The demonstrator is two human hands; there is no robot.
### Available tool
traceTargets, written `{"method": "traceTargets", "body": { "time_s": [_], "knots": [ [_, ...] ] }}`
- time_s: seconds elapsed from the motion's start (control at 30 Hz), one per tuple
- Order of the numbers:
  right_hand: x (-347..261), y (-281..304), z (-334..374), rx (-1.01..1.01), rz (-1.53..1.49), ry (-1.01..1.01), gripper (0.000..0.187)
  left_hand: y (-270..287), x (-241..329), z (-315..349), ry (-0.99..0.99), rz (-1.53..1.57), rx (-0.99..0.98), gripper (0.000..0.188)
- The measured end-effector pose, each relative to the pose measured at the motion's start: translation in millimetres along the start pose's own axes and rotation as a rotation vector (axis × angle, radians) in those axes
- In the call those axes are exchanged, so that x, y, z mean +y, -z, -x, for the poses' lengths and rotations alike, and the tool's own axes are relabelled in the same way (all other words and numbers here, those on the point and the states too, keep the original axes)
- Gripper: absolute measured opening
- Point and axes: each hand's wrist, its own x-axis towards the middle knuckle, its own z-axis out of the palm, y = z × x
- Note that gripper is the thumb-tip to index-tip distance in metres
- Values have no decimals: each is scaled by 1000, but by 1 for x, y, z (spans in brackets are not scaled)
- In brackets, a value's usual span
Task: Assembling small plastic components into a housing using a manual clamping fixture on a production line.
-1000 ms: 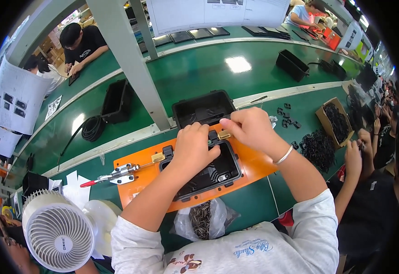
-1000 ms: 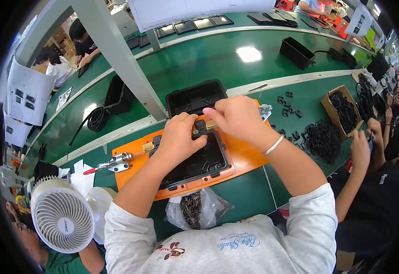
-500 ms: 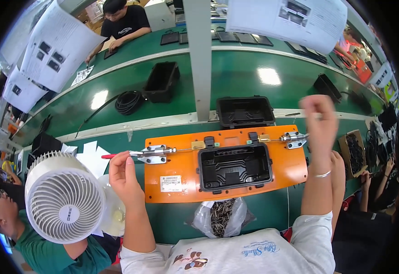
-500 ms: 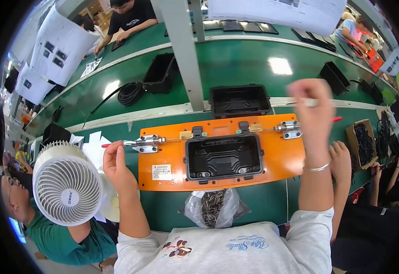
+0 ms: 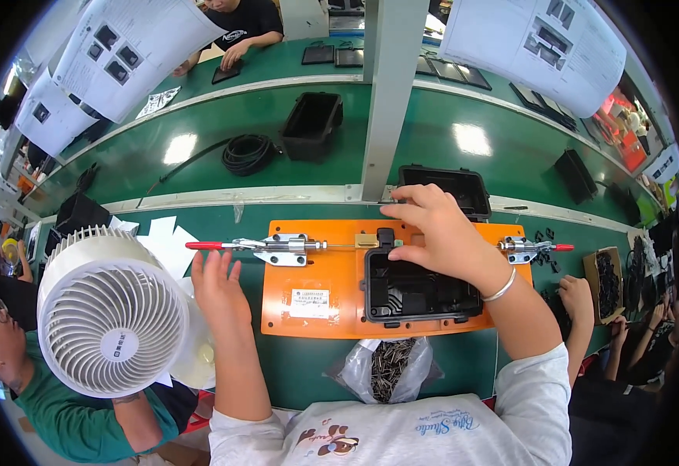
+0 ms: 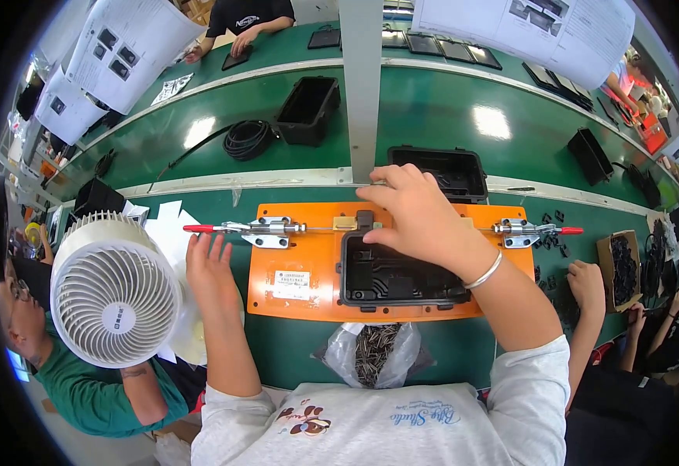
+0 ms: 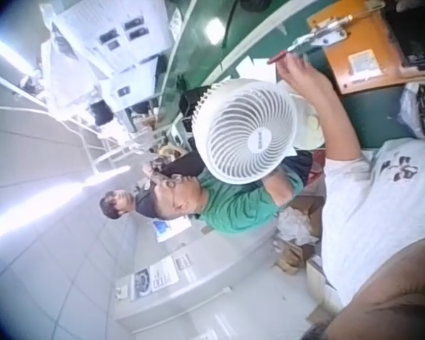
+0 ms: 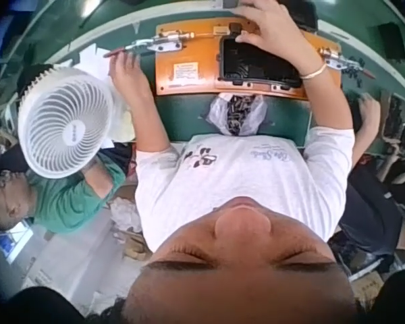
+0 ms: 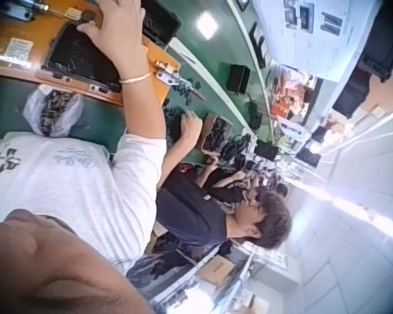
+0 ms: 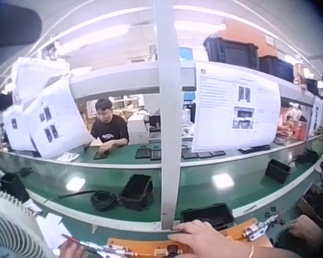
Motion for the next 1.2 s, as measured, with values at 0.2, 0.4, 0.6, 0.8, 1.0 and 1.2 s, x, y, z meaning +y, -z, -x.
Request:
{"method": "traceTargets", "body": {
  "time_s": [0.2, 0.4, 0.6, 0.8, 1.0, 1.2],
  "knots": [
    [-5, -16, -6, -120, -78, -82, 50, -23, -7, -43, 82, 406, 205, 32],
    [-4, -31, -3, -2, -91, -114, 39, -41, 18, -52, -189, 420, 70, 34],
    [-5, -29, -1, 12, -137, -154, 34, -75, 40, -26, -336, 84, -307, 41],
    [-5, -28, 0, 18, -137, -142, 41, -98, 7, 15, -692, -588, -634, 30],
    [-4, -31, 2, 31, -206, -189, 37, -89, 16, 2, -538, -336, -513, 34],
    [-1, -29, 1, -1, -238, -194, 43, -90, 28, -1, -377, -55, -432, 37]
  ]
}}
